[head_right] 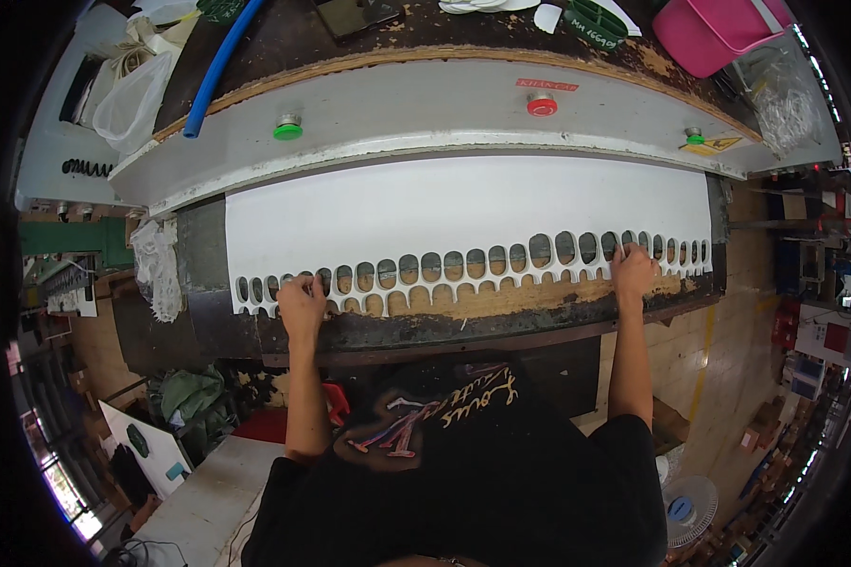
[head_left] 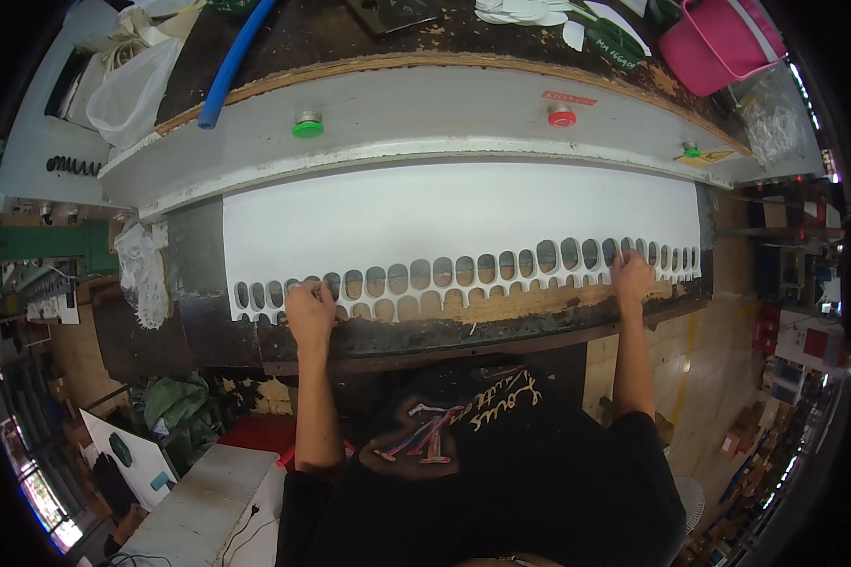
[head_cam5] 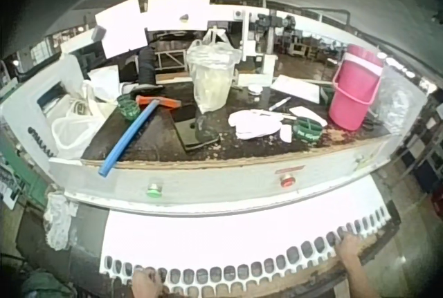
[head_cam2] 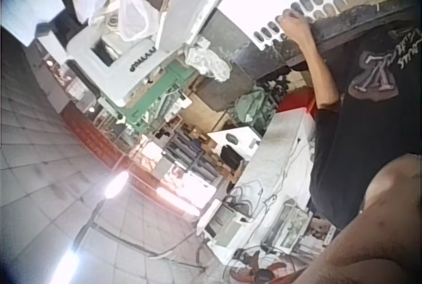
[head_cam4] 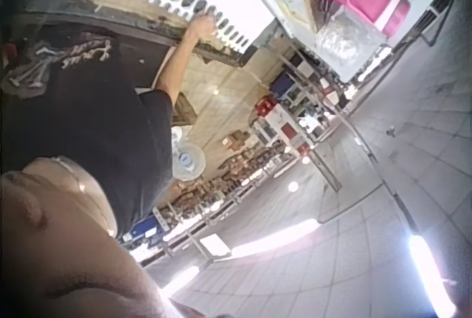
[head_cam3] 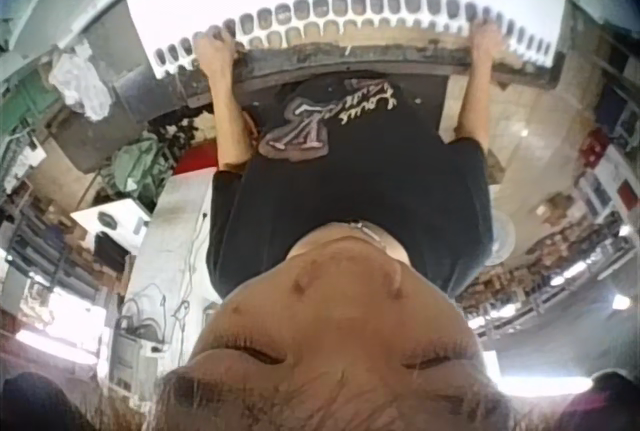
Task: Using a manual clicker press to die-cut small oval components from a large sheet of material.
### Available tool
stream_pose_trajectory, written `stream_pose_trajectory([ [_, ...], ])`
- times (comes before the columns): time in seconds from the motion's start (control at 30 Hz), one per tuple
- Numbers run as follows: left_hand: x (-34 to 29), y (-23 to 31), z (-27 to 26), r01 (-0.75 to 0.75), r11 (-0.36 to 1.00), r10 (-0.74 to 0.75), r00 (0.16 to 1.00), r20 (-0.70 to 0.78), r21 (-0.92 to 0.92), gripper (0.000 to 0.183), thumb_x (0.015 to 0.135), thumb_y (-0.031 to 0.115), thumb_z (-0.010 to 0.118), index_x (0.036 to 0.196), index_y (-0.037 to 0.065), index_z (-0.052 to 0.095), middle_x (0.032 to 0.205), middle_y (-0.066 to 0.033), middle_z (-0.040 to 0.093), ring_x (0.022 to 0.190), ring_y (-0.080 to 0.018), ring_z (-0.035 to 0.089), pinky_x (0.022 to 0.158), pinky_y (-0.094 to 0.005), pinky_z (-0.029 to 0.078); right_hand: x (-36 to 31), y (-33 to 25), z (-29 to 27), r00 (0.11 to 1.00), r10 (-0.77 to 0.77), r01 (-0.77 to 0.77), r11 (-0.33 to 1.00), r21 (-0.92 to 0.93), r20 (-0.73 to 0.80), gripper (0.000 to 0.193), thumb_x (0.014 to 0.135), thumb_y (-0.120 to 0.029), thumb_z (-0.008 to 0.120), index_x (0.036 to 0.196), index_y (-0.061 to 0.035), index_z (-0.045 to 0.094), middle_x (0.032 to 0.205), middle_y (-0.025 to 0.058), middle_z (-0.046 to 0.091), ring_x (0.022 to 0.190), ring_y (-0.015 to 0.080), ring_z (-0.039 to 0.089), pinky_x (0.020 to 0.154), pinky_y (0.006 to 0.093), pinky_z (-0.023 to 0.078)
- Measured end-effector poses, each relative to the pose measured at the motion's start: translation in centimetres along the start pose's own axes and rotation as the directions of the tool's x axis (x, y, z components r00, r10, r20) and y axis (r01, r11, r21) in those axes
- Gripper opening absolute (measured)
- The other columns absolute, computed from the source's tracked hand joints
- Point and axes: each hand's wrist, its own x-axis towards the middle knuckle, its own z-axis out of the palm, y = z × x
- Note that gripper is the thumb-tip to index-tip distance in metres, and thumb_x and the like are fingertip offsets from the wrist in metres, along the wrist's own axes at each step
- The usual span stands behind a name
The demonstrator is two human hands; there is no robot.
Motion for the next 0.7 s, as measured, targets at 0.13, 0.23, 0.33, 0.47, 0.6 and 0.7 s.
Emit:
stream_pose_trajectory([
  [0.13,1.7,-0.1,-4.0,0.055,0.985,-0.079,0.987,-0.141,-0.164,0.027,0.091,0.024,0.074,0.097,-0.003,0.076,0.089,-0.0223,0.072,0.081,-0.0406,0.069,0.075,-0.0477,0.055,0.8,-1.2,1.2,0.975,-0.056,0.1,0.975,0.197,-0.217,0.025,0.091,-0.028,0.076,0.1,-0.0046,0.074,0.094,0.0167,0.073,0.088,0.0349,0.071,0.089,0.0487,0.048],
  [0.23,5.1,-6.4,-6.0,0.112,0.987,-0.035,0.848,-0.528,0.114,0.047,0.089,0.035,0.076,0.117,-0.003,0.07,0.113,-0.0283,0.068,0.103,-0.0449,0.066,0.093,-0.0506,0.051,1.5,-0.1,3.3,0.997,0.07,-0.065,0.958,0.28,-0.009,0.03,0.093,-0.026,0.075,0.107,-0.0003,0.073,0.099,0.0201,0.073,0.089,0.0391,0.071,0.08,0.0468,0.054],
  [0.33,7.7,-13.0,-4.8,0.298,0.953,-0.256,0.896,-0.364,0.063,0.062,0.087,0.042,0.077,0.124,-0.007,0.065,0.119,-0.0344,0.065,0.118,-0.0472,0.06,0.104,-0.0531,0.047,1.5,4.4,7.2,0.991,0.037,0.0,0.959,0.282,-0.125,0.025,0.096,-0.021,0.072,0.109,0.0009,0.074,0.107,0.0217,0.073,0.096,0.0391,0.07,0.084,0.045,0.055],
  [0.47,7.4,-13.8,-3.9,0.254,0.965,-0.257,0.88,-0.398,-0.062,0.049,0.087,0.037,0.078,0.113,-0.004,0.071,0.104,-0.0291,0.072,0.102,-0.0467,0.069,0.091,-0.05,0.054,1.4,3.8,6.1,0.999,0.027,-0.013,0.964,0.267,-0.046,0.024,0.098,-0.017,0.069,0.111,0.002,0.074,0.106,0.0215,0.072,0.098,0.0388,0.07,0.085,0.0452,0.055],
  [0.6,6.2,-9.9,-7.7,0.229,0.925,-0.342,0.849,-0.404,-0.302,0.045,0.086,0.03,0.079,0.122,0.003,0.07,0.107,-0.027,0.074,0.102,-0.0448,0.071,0.088,-0.0481,0.056,1.5,4.5,3.8,0.968,-0.083,0.152,0.944,0.294,-0.236,0.021,0.096,-0.014,0.069,0.107,0.004,0.075,0.1,0.0231,0.073,0.089,0.0402,0.071,0.08,0.046,0.057],
  [0.7,5.6,-12.1,-5.9,0.235,0.945,-0.319,0.82,-0.476,-0.228,0.045,0.087,0.029,0.079,0.125,0.007,0.069,0.104,-0.0247,0.075,0.099,-0.0446,0.072,0.086,-0.0481,0.056,1.6,4.6,5.1,0.999,-0.051,0.049,0.961,0.272,-0.001,0.02,0.096,-0.013,0.07,0.105,0.0049,0.075,0.097,0.0234,0.074,0.087,0.0403,0.072,0.079,0.0464,0.057],
])
